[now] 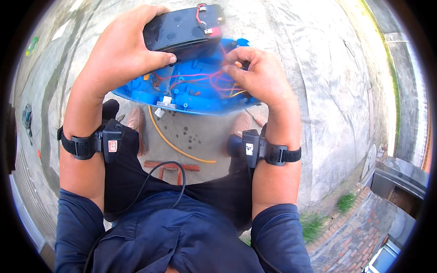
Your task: The person connects electrical wires from a lead-acid battery to a pump and control circuit inside the blue plastic base of a sprayer. They use scissors to trim a wire before positioning the battery inside its compartment.
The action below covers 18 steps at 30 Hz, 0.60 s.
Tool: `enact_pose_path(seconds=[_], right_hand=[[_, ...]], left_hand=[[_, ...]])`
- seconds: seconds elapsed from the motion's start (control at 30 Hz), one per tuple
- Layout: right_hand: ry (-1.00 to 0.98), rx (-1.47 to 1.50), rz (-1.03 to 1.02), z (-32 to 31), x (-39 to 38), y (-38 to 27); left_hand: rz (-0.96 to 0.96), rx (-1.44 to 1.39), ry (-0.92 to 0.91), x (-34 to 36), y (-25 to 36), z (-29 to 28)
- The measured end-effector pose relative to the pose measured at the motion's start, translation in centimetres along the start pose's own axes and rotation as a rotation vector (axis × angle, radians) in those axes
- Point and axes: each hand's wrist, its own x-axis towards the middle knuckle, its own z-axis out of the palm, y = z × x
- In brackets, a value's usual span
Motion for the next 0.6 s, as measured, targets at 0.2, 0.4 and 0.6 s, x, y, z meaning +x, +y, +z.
enact_pose_path(seconds=[0.2, 0.4, 0.6], right_hand=[[0.006, -0.042, -0.051, 0.0, 0.1, 0.4], [0.030, -0.028, -0.021, 0.0, -0.2, -0.1], [0.044, -0.019, -0.080, 0.3, 0.0, 0.5]], left_hand=[[0.075, 0.129, 0.167, -0.5, -1.1, 2.6], [0.095, 0.115, 0.164, -0.4, -1.4, 2.5], [0.131, 0.115, 0.183, -0.5, -1.8, 2.5]])
